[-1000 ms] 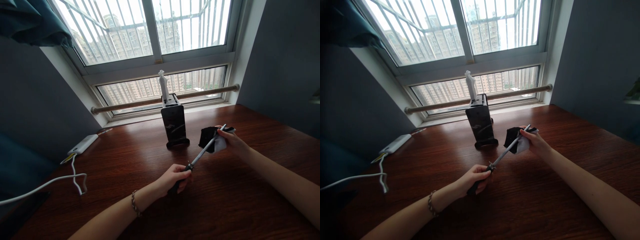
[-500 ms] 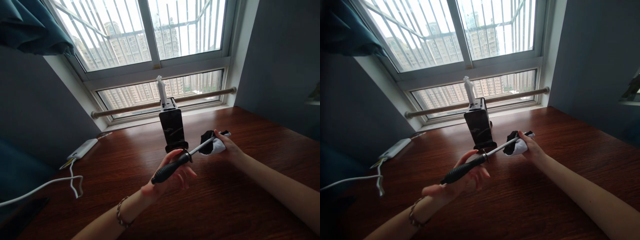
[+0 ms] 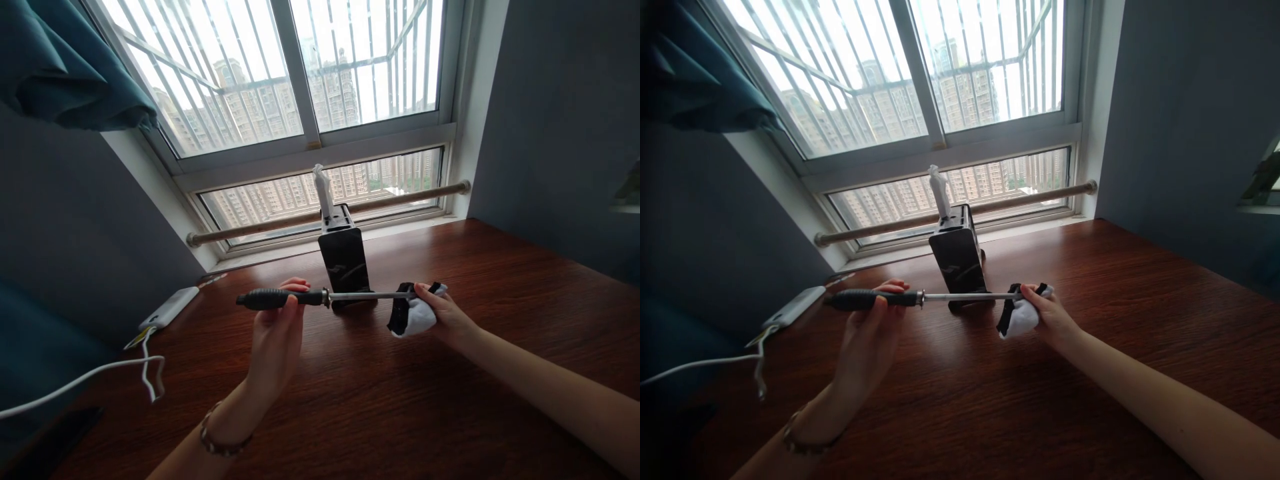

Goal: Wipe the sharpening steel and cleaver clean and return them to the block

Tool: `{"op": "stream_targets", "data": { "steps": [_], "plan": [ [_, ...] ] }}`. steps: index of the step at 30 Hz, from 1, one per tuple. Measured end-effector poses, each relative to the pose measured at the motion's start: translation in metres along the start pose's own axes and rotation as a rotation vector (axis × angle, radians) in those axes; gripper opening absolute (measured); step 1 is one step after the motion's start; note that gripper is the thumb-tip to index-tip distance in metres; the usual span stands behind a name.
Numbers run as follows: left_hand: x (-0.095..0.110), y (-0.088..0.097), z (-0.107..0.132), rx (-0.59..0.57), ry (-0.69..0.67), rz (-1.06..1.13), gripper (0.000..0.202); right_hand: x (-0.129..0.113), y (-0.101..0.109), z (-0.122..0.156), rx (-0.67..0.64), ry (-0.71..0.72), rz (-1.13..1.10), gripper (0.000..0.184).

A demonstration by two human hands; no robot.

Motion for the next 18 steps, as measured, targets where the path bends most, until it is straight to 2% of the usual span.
{"op": "stream_targets", "data": {
  "steps": [5,9,11,14,16,18],
  "plan": [
    [0.027,0.002,-0.013,0.072,0.059,0.099,0.015,0.022,-0.013,0.014,-0.18,-0.079,0.148,0.038],
    [0.063,0.006,-0.026,0.133,0.009,0.264,0.006,0.035,-0.019,0.021,-0.314,-0.081,0.355,0.042],
    [0.085,0.006,-0.036,0.135,-0.058,0.345,0.005,0.036,-0.018,0.02,-0.318,-0.017,0.553,0.042],
    [0.124,0.003,-0.053,0.135,-0.302,0.362,0.011,0.034,-0.016,0.016,-0.299,0.121,0.868,0.038],
    [0.144,-0.002,-0.065,0.126,-0.456,0.353,0.018,0.035,-0.016,0.014,-0.309,0.179,0.975,0.036],
    [0.155,-0.011,-0.079,0.112,-0.547,0.335,0.02,0.037,-0.014,0.013,-0.302,0.203,1.028,0.035]
  ]
}}
Point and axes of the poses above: each hand's wrist, its own z-axis away from the middle knuckle, its own y-axis out of the back of the hand, x = y × z, the point moved 5 cm from there along -z, towards the middle knuckle, and after that the axes turned 2 degrees about z, right-handed, at the moved point
